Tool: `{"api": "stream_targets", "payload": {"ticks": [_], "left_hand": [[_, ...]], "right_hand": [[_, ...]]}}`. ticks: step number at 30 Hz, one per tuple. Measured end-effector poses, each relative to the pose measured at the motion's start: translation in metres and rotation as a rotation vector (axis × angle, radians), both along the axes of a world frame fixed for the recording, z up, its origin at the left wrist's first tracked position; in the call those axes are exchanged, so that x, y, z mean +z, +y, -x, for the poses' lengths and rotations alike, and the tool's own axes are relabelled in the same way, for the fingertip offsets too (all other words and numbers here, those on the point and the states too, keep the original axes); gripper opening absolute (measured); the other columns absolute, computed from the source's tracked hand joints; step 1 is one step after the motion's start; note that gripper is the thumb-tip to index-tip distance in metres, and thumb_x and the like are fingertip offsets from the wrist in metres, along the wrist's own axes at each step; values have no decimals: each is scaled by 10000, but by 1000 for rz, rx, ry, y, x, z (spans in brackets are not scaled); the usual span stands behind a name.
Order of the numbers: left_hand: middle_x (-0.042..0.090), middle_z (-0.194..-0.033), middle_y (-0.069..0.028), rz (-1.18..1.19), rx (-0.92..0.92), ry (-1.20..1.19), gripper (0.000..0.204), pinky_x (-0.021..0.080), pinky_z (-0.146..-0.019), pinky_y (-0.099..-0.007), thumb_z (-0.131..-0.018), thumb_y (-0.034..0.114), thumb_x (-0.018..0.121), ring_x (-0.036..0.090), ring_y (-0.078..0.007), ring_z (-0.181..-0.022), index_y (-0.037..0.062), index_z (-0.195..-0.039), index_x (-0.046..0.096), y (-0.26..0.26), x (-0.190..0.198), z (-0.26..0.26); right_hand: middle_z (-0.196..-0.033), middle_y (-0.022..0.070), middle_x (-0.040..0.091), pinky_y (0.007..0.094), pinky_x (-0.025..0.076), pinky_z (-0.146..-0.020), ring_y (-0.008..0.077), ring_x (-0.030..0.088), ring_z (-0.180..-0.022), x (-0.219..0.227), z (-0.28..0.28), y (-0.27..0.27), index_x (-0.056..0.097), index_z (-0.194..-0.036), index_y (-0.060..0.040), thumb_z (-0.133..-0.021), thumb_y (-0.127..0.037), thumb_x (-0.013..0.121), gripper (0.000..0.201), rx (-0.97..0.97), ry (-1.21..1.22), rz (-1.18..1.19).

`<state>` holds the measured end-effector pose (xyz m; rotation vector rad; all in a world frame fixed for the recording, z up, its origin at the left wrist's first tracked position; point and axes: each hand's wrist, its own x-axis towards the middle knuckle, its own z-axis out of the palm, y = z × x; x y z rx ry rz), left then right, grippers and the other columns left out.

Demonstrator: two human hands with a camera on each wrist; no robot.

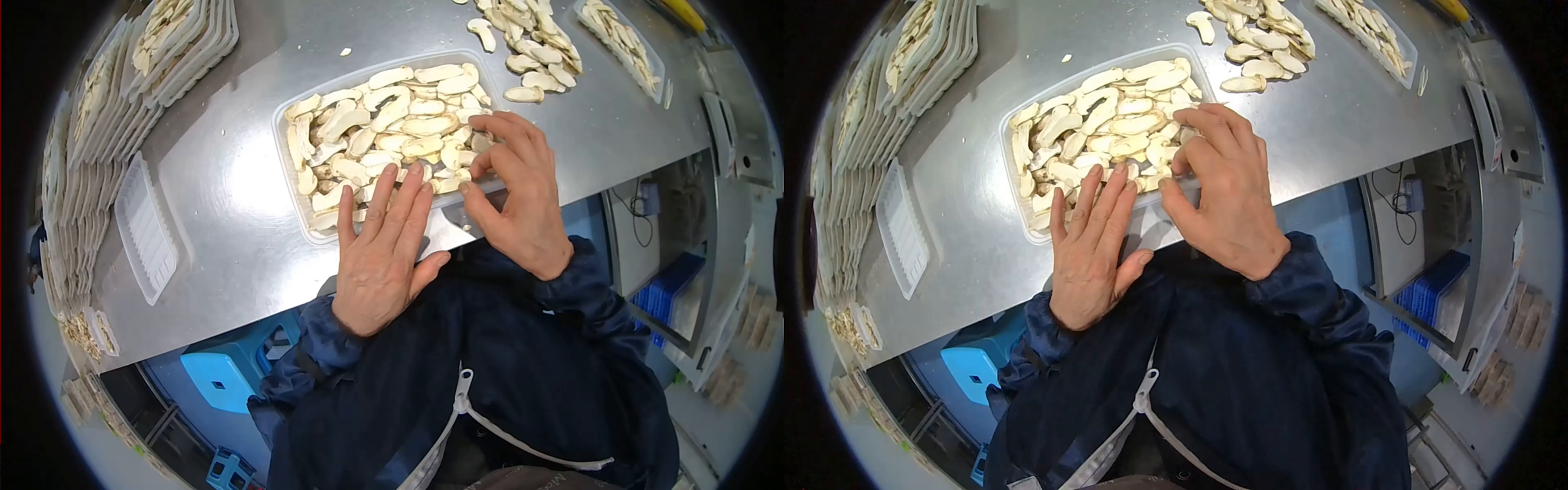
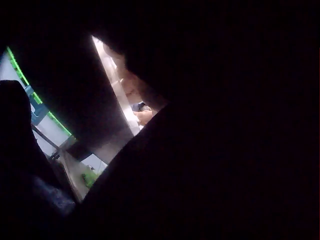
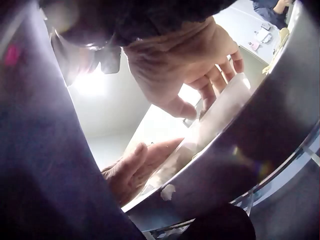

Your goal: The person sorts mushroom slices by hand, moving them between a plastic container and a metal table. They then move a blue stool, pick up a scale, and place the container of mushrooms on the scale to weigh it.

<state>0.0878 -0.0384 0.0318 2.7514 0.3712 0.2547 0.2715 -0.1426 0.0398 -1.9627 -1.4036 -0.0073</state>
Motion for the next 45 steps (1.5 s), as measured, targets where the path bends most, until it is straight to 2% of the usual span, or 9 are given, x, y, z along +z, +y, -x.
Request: {"api": "stream_targets", "payload": {"ticks": [8,11,17,23,28,34,37,42,45], "left_hand": [[356,-1577,-138,0,-4,9,724,92,-1193,-580,-903,406,611,284,-352,-1477,20,-1481,410,1,0,0],[346,-1581,-112,-3,4,-4,776,126,-1184,-591,-820,360,724,274,-315,-1483,2,-1448,442,0,2,0],[337,-1587,-114,-11,-4,6,765,119,-1187,-587,-834,367,706,264,-322,-1488,-1,-1449,439,0,2,-1],[366,-1574,-125,-1,43,-71,700,115,-1187,-576,-877,322,669,289,-350,-1477,7,-1457,435,7,9,7],[447,-1521,-143,-29,202,-176,541,121,-1184,-565,-987,346,516,348,-369,-1446,22,-1421,501,15,8,22],[445,-1522,-142,7,200,-168,564,124,-1181,-577,-946,297,582,346,-368,-1447,15,-1426,493,14,8,28],[432,-1530,-141,11,148,-127,594,124,-1181,-582,-909,269,631,342,-370,-1448,6,-1422,490,9,10,22],[416,-1535,-114,31,20,-70,629,111,-1176,-609,-878,298,673,301,-355,-1467,6,-1407,498,4,13,8],[447,-1525,-102,-17,-26,-36,550,98,-1188,-568,-1002,388,496,317,-364,-1459,41,-1429,494,4,10,-1]], "right_hand": [[-1262,143,586,464,353,-995,357,464,-1273,-6,3,4,579,-799,-41,-751,-107,678,129,-36,-36,-20],[-1255,132,595,466,350,-996,355,471,-1267,-2,0,4,585,-811,-46,-750,-107,678,127,-51,-39,-45],[-1164,107,649,455,379,-970,351,542,-1190,29,-28,-6,591,-828,-59,-737,-73,688,134,-11,-184,-88],[-1138,109,636,443,402,-1012,307,536,-1229,64,-44,2,617,-921,-27,-735,-22,667,193,292,-451,130],[-1207,105,593,457,409,-1028,322,484,-1297,61,-34,19,589,-926,-10,-732,2,650,204,513,-488,234],[-1137,136,620,442,392,-1056,315,495,-1268,49,-28,37,659,-946,2,-725,-26,651,222,658,-416,199],[-1167,130,624,466,384,-1055,320,498,-1271,47,-30,32,665,-947,-13,-718,-14,642,230,582,-346,146],[-1168,105,636,460,394,-1017,314,519,-1249,49,-59,-7,667,-939,-33,-748,2,619,200,226,-392,146],[-1149,93,640,439,407,-990,303,532,-1231,44,-59,-28,668,-934,-44,-773,14,622,177,124,-370,170]]}}
